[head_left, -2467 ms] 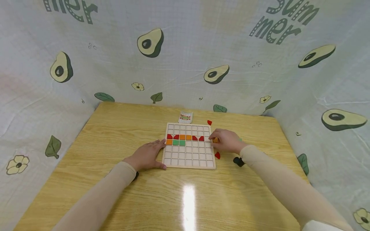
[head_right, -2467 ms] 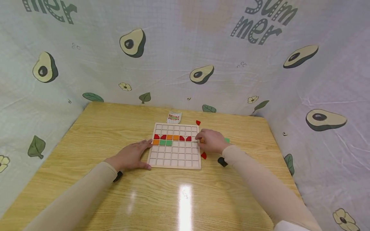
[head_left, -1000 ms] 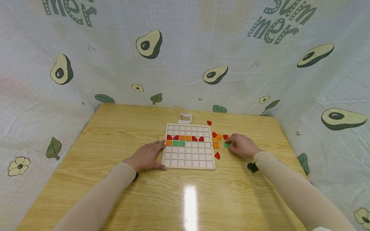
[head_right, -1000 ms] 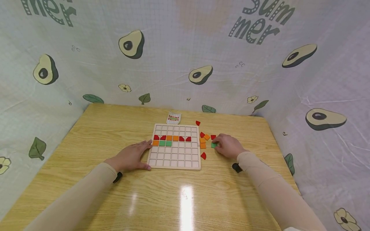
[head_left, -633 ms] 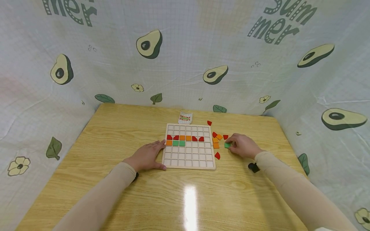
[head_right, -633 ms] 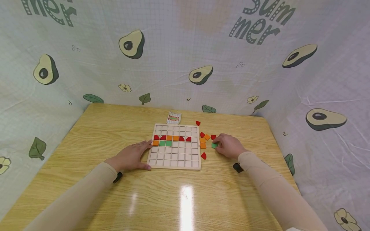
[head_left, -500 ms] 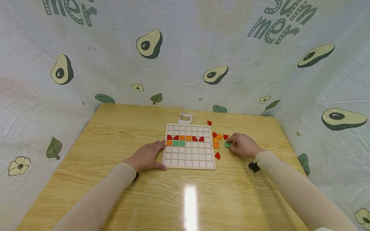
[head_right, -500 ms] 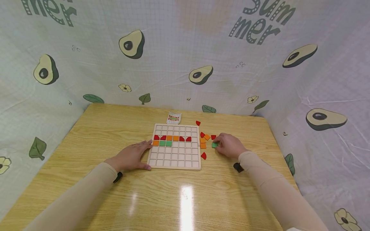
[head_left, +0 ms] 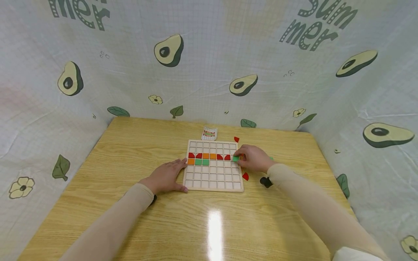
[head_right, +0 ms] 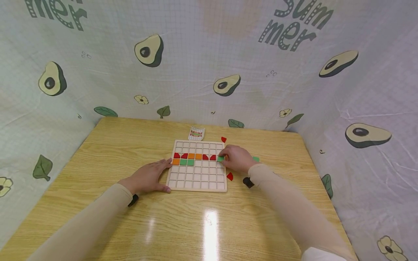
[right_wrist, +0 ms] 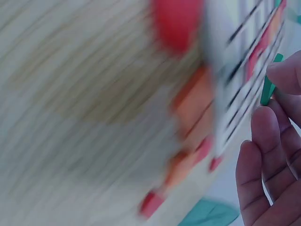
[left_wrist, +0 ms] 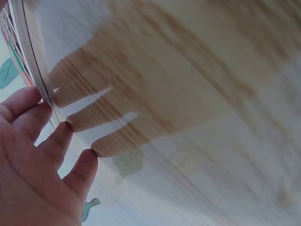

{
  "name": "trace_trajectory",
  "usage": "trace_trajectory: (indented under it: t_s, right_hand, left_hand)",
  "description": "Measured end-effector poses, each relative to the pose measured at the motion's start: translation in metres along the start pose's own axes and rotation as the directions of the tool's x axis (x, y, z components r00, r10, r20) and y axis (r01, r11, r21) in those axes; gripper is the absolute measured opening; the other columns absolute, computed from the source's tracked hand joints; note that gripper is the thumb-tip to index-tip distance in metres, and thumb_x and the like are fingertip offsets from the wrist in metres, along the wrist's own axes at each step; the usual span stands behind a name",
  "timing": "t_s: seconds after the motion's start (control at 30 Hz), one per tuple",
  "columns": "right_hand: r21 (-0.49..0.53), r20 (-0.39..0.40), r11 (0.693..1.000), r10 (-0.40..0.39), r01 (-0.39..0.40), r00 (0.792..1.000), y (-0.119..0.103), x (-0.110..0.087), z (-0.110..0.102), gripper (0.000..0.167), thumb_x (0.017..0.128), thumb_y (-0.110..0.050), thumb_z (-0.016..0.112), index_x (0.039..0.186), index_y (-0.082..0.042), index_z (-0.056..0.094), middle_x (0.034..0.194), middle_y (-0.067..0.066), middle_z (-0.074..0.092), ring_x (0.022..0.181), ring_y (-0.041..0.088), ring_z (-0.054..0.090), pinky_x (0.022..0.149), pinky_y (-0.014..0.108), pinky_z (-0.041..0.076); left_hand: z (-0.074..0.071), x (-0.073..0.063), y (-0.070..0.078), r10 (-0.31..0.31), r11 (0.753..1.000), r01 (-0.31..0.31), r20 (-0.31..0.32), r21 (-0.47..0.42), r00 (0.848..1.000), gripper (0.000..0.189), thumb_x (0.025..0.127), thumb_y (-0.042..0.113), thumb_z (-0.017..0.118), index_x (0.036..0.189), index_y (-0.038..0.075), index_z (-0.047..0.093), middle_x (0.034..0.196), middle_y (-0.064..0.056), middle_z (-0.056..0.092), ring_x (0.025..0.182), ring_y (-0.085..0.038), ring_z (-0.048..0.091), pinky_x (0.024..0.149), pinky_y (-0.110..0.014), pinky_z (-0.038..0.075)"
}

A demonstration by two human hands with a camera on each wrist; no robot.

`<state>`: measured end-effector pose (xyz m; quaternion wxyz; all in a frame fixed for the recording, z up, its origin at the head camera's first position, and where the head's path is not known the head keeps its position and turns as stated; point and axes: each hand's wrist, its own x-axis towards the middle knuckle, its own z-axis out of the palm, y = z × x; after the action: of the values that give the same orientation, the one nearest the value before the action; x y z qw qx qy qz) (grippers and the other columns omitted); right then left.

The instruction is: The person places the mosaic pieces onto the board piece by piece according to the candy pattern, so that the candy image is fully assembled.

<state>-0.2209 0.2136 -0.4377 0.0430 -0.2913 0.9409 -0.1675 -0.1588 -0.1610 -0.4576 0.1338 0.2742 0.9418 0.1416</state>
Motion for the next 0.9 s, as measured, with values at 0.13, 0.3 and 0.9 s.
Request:
trace_trajectory:
  t_s: [0.13,0.3,0.9]
  right_hand:
    - [0.013,0.021,1.0,-0.026,0.026,0.999,-0.023,0.021,0.008,0.024,0.088,-0.019,0.074,0.112,-0.015,0.075,0.1,-0.001,0.066,0.072,0.011,0.053,0.068,0.03,0.048]
    - [0.003,0.05,0.999,-0.046,0.046,0.998,-0.043,0.041,0.021,0.023,0.089,-0.02,0.074,0.112,-0.016,0.076,0.1,-0.004,0.065,0.078,0.011,0.055,0.071,0.029,0.049]
    - [-0.039,0.049,0.993,-0.108,0.11,0.993,-0.049,0.05,0.043,0.023,0.09,-0.019,0.07,0.112,-0.018,0.075,0.107,-0.006,0.064,0.088,0.009,0.059,0.078,0.029,0.052]
  left_hand:
    - [0.0,0.0,-0.001,0.003,1.0,-0.003,-0.003,-0.004,1.0,0.104,0.076,0.066,0.075,0.153,0.007,0.039,0.162,-0.009,0.025,0.146,-0.033,0.026,0.115,-0.053,0.026]
    - [0.001,0.0,-0.002,-0.001,1.0,0.001,-0.002,-0.002,1.0,0.104,0.075,0.067,0.075,0.153,0.007,0.039,0.163,-0.009,0.025,0.146,-0.032,0.027,0.115,-0.052,0.026]
    - [0.001,0.0,-0.001,0.004,1.0,-0.004,-0.006,-0.001,1.0,0.104,0.076,0.066,0.076,0.153,0.007,0.039,0.162,-0.01,0.025,0.147,-0.032,0.026,0.115,-0.051,0.025]
